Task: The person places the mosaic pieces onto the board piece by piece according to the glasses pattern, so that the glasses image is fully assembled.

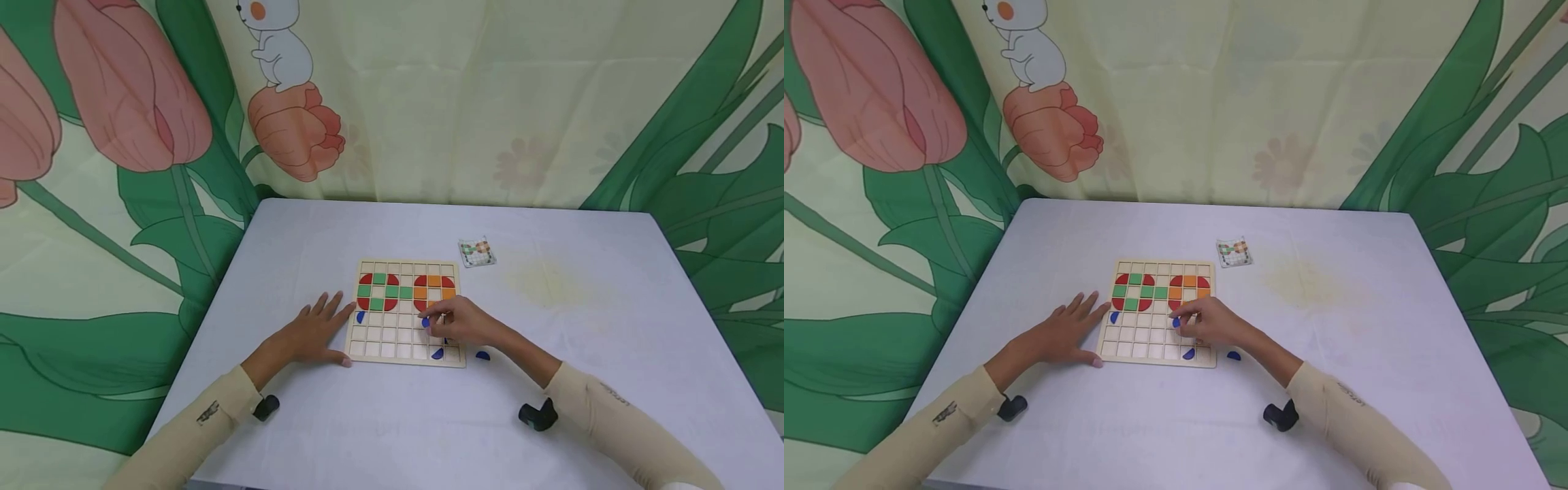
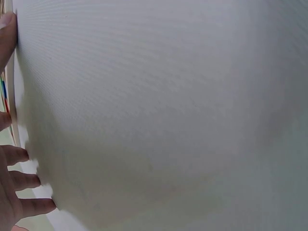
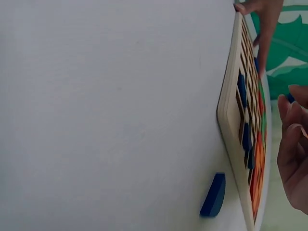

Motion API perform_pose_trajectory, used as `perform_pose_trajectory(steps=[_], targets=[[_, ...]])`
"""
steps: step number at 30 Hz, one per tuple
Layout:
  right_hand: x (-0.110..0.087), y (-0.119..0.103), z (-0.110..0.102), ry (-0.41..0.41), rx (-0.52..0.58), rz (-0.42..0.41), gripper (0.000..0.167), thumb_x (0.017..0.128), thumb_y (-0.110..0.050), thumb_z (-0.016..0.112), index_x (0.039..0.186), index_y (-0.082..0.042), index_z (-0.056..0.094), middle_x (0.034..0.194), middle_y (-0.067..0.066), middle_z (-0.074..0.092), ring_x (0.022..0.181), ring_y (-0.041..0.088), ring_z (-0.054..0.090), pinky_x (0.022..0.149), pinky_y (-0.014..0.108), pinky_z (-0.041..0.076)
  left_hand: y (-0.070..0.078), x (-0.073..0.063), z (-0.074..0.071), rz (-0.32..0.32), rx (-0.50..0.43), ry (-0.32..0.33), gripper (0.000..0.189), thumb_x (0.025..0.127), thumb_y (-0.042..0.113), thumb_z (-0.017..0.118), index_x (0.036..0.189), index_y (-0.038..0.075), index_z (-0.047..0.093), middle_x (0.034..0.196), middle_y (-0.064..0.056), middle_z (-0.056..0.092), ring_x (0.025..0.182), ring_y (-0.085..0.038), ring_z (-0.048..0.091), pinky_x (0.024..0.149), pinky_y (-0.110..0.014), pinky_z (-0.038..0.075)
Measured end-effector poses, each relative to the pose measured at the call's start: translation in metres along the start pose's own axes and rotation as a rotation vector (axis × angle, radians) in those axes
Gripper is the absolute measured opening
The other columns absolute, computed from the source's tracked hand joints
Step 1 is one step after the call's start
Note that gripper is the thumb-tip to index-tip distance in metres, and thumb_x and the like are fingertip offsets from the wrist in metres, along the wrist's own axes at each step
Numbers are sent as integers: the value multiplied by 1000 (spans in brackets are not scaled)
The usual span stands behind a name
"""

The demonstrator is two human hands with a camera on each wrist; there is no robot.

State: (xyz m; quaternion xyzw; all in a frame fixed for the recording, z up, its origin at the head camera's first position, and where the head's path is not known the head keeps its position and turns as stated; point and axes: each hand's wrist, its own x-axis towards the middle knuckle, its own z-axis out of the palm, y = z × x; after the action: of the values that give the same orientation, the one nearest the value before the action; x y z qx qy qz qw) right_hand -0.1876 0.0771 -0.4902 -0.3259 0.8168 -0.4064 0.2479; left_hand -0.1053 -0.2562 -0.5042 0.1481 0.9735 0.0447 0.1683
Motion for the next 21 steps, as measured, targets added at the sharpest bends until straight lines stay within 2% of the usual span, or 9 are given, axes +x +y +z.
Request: perform_pose_trajectory(steps=[10, 15, 21], targets=[[50, -34, 45, -29, -101, -67, 21, 90, -18, 75, 111, -13, 77, 79, -12, 68, 78, 11, 58, 64, 22, 50, -2, 1, 0, -3, -7, -23, 114, 75, 79, 66, 162, 24, 18, 169, -14, 8, 154, -45, 7, 116, -68, 24], [68, -48, 65, -32, -163, -84, 22, 90, -20, 76, 111, -12, 77, 75, -11, 67, 73, 7, 58, 62, 19, 49, -2, 0, -2, 14, -10, -20, 114, 75, 79, 65, 162, 22, 20, 169, -16, 10, 153, -47, 9, 115, -69, 25], [80, -54, 82, -24, -252, -90, 24, 88, -19, 78, 111, -9, 77, 72, -8, 64, 66, 6, 56, 58, 18, 47, -1, -1, -4, 15, -8, -12, 113, 75, 78, 66, 162, 23, 21, 169, -16, 12, 153, -48, 11, 114, -70, 26]])
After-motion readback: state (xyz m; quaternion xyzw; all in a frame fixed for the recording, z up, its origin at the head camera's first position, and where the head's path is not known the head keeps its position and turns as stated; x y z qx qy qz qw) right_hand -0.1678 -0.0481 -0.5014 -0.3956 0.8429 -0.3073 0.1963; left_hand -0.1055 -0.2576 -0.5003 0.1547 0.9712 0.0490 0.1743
